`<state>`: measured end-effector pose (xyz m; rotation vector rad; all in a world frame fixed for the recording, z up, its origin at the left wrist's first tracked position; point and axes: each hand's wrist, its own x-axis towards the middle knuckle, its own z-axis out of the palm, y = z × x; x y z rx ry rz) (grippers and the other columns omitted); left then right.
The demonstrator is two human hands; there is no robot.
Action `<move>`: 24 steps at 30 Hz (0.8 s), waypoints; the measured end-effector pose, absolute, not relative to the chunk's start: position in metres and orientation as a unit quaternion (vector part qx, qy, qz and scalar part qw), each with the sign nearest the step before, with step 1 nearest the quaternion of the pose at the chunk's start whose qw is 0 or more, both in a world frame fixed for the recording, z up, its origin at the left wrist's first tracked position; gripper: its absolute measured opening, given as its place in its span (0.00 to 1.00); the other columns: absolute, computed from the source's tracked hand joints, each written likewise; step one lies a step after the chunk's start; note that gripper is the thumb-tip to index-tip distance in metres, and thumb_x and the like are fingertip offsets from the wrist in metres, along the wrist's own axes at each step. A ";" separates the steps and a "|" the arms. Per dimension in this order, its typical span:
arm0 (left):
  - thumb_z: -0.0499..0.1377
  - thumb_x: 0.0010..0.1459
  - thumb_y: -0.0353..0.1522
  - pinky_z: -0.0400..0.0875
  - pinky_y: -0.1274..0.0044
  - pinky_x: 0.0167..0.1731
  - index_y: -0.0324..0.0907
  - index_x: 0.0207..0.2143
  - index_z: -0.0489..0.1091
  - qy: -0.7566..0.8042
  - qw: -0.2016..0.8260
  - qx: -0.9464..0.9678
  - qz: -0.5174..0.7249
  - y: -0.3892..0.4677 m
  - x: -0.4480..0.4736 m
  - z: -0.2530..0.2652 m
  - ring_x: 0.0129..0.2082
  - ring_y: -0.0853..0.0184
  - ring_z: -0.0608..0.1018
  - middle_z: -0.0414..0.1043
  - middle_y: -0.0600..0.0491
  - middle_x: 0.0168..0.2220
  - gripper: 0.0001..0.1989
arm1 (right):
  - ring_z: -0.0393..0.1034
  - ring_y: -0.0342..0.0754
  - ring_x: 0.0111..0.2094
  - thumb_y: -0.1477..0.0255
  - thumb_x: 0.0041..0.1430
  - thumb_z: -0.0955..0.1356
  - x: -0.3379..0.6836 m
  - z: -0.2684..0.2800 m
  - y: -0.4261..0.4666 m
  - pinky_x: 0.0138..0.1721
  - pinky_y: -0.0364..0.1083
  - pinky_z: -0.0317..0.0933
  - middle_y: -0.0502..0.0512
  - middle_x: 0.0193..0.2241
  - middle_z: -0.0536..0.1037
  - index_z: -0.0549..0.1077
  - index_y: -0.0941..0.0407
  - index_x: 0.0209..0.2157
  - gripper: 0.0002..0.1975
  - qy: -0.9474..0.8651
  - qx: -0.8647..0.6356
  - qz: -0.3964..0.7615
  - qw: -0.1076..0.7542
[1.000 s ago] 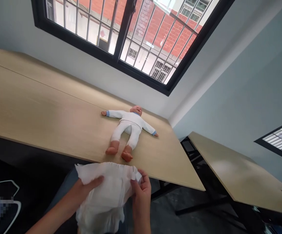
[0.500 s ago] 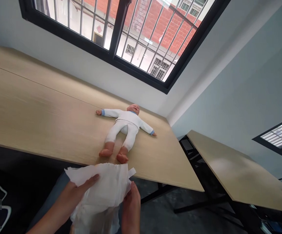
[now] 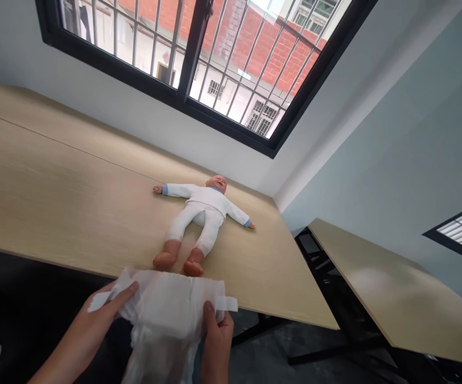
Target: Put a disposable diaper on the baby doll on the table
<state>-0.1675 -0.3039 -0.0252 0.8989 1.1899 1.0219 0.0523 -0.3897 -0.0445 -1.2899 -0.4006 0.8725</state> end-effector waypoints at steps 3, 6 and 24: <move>0.71 0.53 0.50 0.76 0.70 0.52 0.47 0.47 0.79 0.480 0.669 0.360 0.438 -0.301 -0.178 -0.039 0.48 0.54 0.83 0.86 0.53 0.43 0.24 | 0.80 0.60 0.44 0.47 0.48 0.79 0.054 -0.048 -0.394 0.46 0.53 0.75 0.65 0.42 0.86 0.81 0.61 0.43 0.33 -0.175 -0.598 0.382 0.682; 0.69 0.57 0.51 0.74 0.76 0.43 0.43 0.41 0.79 0.492 0.618 0.426 0.440 -0.301 -0.183 -0.046 0.41 0.59 0.81 0.82 0.53 0.36 0.22 | 0.80 0.59 0.44 0.45 0.48 0.78 0.056 -0.054 -0.397 0.47 0.52 0.75 0.65 0.42 0.86 0.81 0.61 0.43 0.34 -0.160 -0.612 0.382 0.674; 0.60 0.63 0.51 0.68 0.78 0.28 0.41 0.35 0.76 0.468 0.578 0.507 0.435 -0.298 -0.189 -0.036 0.25 0.67 0.71 0.71 0.57 0.26 0.21 | 0.80 0.61 0.44 0.49 0.49 0.79 0.065 -0.021 -0.398 0.41 0.50 0.75 0.65 0.41 0.86 0.83 0.65 0.42 0.32 -0.194 -0.670 0.266 0.665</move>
